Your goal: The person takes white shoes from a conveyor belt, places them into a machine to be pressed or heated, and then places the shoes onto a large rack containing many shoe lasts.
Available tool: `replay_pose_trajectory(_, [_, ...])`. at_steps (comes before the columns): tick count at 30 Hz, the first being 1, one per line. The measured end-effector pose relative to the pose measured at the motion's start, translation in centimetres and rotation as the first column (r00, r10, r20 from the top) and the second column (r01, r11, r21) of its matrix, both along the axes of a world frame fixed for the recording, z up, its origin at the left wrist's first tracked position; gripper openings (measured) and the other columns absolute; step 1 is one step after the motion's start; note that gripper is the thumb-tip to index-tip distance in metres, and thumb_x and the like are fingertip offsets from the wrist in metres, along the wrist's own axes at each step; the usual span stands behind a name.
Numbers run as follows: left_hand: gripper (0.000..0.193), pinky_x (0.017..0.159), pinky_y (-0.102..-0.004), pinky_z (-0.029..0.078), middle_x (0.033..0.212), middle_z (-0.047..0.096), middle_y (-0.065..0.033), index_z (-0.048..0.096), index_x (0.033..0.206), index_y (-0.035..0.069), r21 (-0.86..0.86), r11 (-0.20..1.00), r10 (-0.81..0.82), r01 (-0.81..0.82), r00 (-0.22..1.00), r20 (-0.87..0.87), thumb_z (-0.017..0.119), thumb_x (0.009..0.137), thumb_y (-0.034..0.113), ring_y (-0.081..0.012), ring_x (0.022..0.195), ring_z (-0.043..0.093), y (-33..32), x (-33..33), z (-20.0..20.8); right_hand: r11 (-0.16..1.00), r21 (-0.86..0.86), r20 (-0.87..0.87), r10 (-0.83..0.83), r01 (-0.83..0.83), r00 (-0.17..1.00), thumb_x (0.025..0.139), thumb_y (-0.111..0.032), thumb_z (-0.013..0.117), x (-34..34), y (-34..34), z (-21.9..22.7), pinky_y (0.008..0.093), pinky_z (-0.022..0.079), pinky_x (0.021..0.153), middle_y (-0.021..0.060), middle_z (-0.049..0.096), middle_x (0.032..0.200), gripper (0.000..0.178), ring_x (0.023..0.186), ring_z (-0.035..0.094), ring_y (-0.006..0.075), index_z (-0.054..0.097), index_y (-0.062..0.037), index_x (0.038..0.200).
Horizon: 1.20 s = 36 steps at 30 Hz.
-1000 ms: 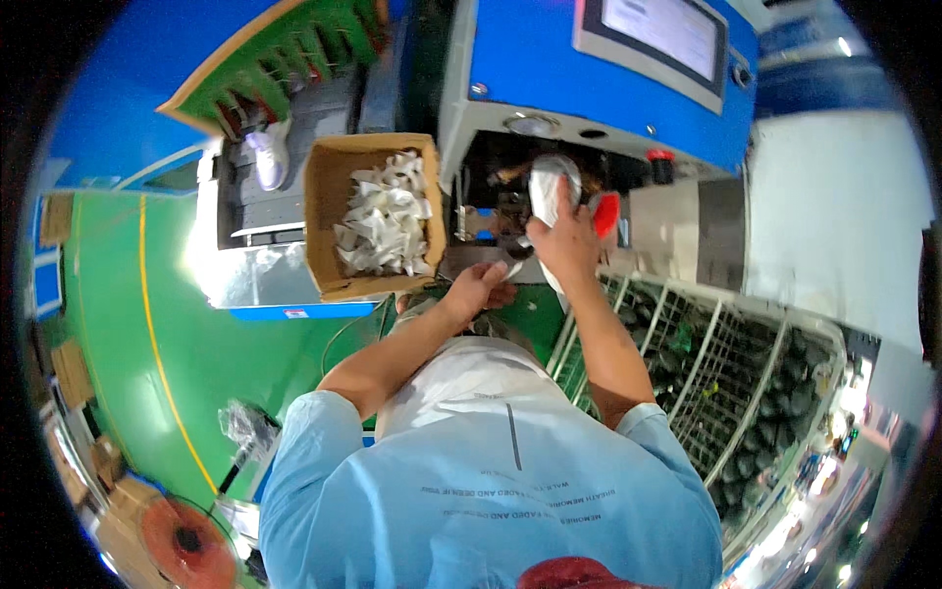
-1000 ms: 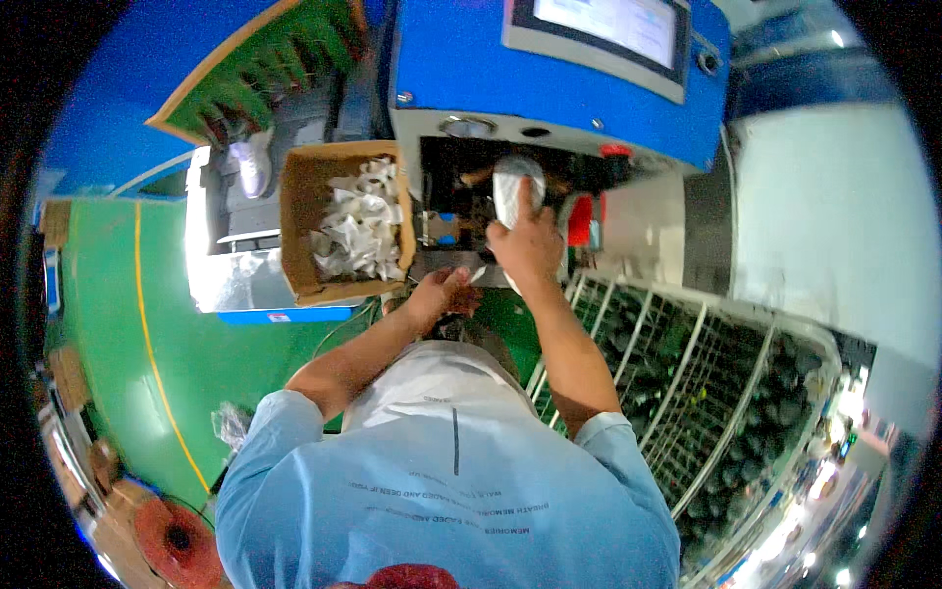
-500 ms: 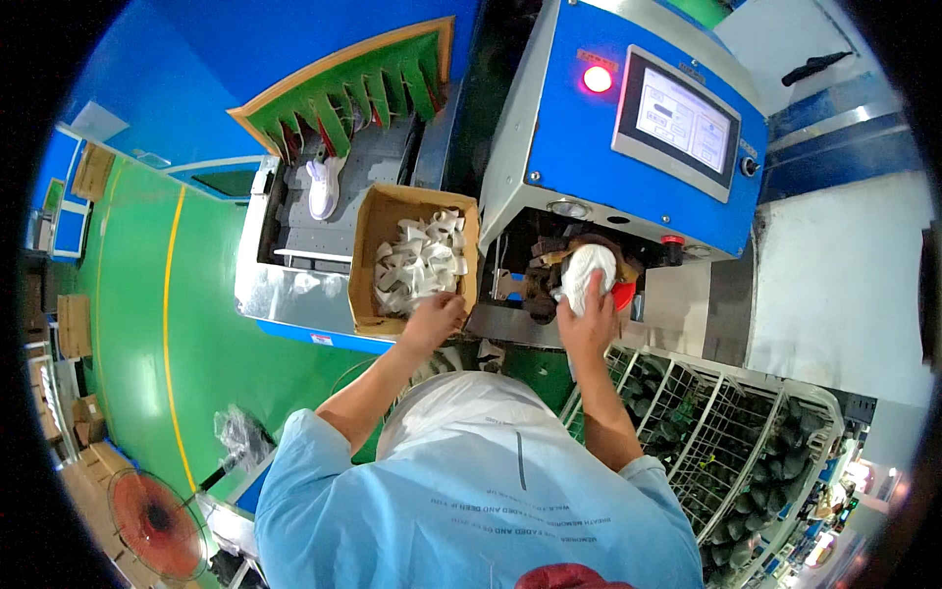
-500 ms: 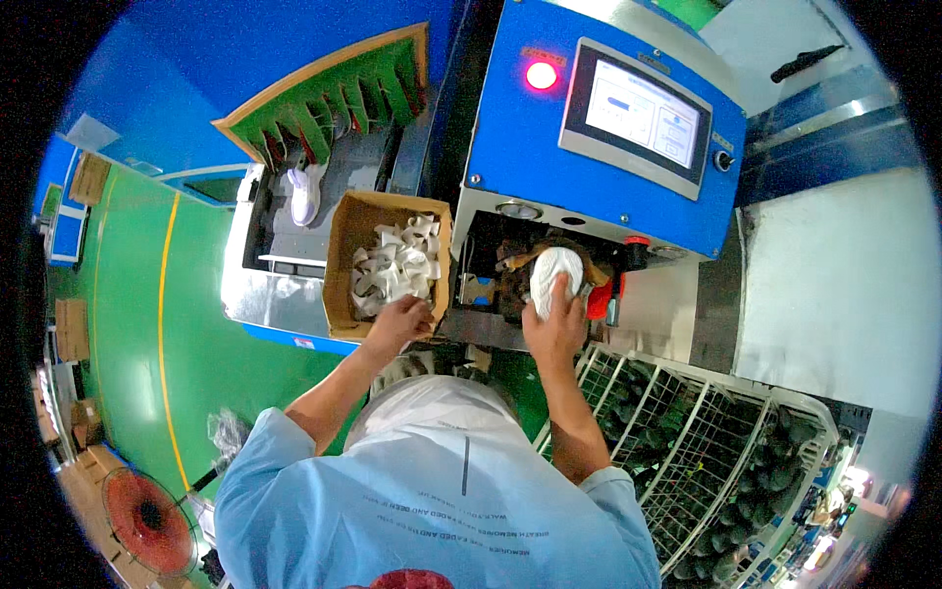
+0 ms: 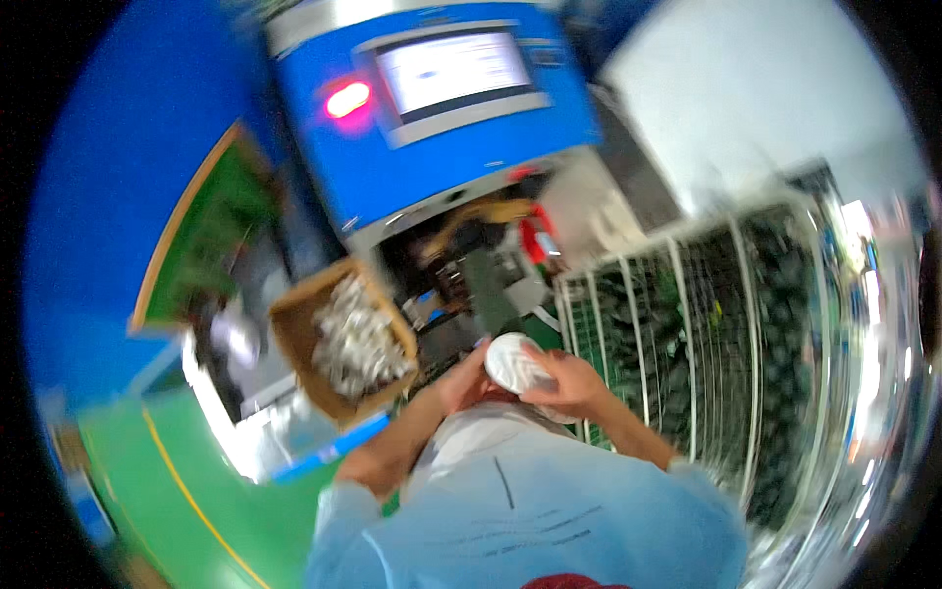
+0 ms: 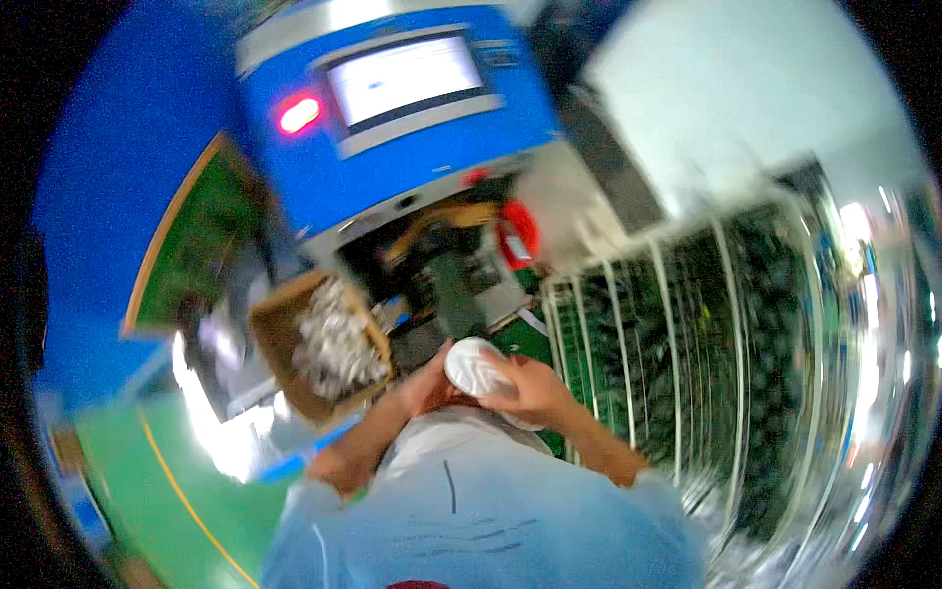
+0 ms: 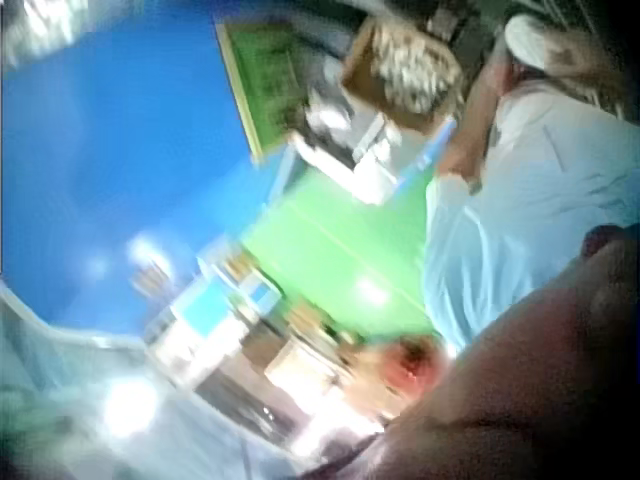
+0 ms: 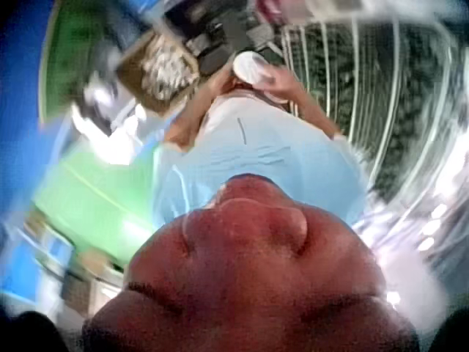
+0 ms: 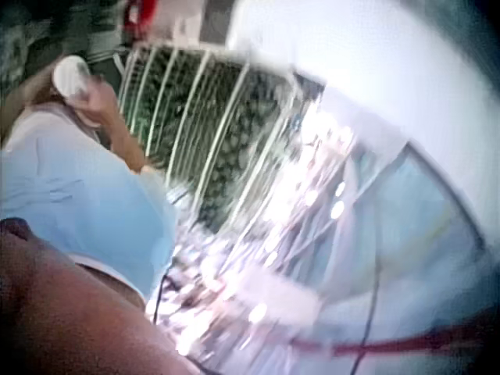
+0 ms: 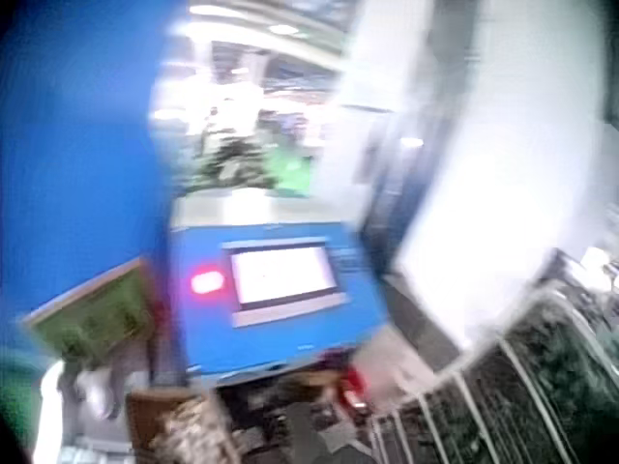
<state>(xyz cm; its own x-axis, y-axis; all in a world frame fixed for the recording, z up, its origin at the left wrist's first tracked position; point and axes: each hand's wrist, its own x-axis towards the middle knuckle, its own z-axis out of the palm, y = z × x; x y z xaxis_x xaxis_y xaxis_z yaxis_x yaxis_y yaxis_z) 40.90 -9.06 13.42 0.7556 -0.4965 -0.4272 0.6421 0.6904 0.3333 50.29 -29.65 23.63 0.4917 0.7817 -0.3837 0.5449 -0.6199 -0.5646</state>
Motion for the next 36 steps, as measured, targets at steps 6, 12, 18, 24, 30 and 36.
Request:
replay_pose_trajectory(6, [0.049,0.104,-0.0471,0.049,0.132,0.064,-0.0097,0.057,0.135,0.008,0.165,0.986,0.057,-0.01,0.958,-0.281,0.061,0.095,0.035,-0.0302,0.117,0.063,-0.4,-2.5,-7.7,0.59,0.119,-0.764,-0.46,0.798,0.454,0.085,-0.052,0.075,2.8,7.7,-5.6,0.0349,0.051,0.09,0.0127,0.064,0.131,0.095,0.108,0.061,0.022,0.036,-0.0035,0.156])
replay_pose_trajectory(12, [0.056,0.099,-0.0429,0.052,0.128,0.066,-0.0146,0.059,0.132,0.001,0.451,0.876,0.235,-0.172,0.968,-0.086,0.052,0.1,0.046,-0.0298,0.116,0.065,5.1,-5.3,-5.9,0.257,0.215,-0.913,-0.289,0.942,0.287,0.087,-0.023,0.08,1.4,1.4,-5.8,0.036,0.044,0.106,0.0126,0.063,0.134,0.076,0.12,0.058,0.0221,0.046,-0.0014,0.151])
replay_pose_trajectory(18, [0.065,0.1,-0.0405,0.048,0.128,0.065,-0.0152,0.056,0.136,-0.005,0.561,0.809,0.276,-0.174,0.956,-0.1,0.055,0.096,0.048,-0.0291,0.114,0.064,5.2,-4.1,-3.5,-0.366,0.503,-0.863,-0.26,0.783,0.433,0.096,-0.028,0.065,4.4,-18.5,3.3,0.0377,0.063,0.077,0.0219,0.065,0.117,0.058,0.094,0.069,0.026,0.046,0.0024,0.142])
replay_pose_trajectory(24, [0.065,0.097,-0.0387,0.048,0.127,0.064,-0.0142,0.056,0.134,-0.006,0.579,0.811,0.133,-0.085,0.99,-0.041,0.062,0.093,0.044,-0.0271,0.112,0.063,-1.2,2.9,-4.8,-0.688,0.538,-0.465,0.238,0.486,0.853,0.107,-0.042,0.041,12.8,-32.3,12.8,0.0292,0.052,0.059,0.0166,0.062,0.103,0.064,0.071,0.063,0.017,0.039,0.0119,0.142])
replay_pose_trajectory(30, [0.062,0.098,-0.0393,0.047,0.127,0.063,-0.0142,0.054,0.136,-0.006,0.808,0.586,-0.039,0.06,0.998,-0.046,0.068,0.09,0.034,-0.028,0.11,0.062,-4.6,6.3,-0.8,-0.734,0.262,-0.763,0.239,0.626,0.6,0.108,-0.056,0.029,21.3,-42.3,15.6,0.0264,0.044,0.056,0.006,0.054,0.083,0.068,0.061,0.051,0.0127,0.05,0.0069,0.122])
replay_pose_trajectory(36, [0.057,0.089,-0.0387,0.049,0.114,0.067,-0.0102,0.064,0.126,-0.001,0.948,0.317,0.177,0.023,0.981,-0.082,0.064,0.087,0.041,-0.0262,0.1,0.062,3.2,-3.9,-4.0,-0.695,0.47,-0.87,-0.261,0.544,0.419,0.105,-0.026,0.051,20.9,-39.7,13.9,0.0268,0.03,0.049,-0.0003,0.041,0.069,0.026,0.055,0.034,0.0105,0.058,-0.001,0.105])
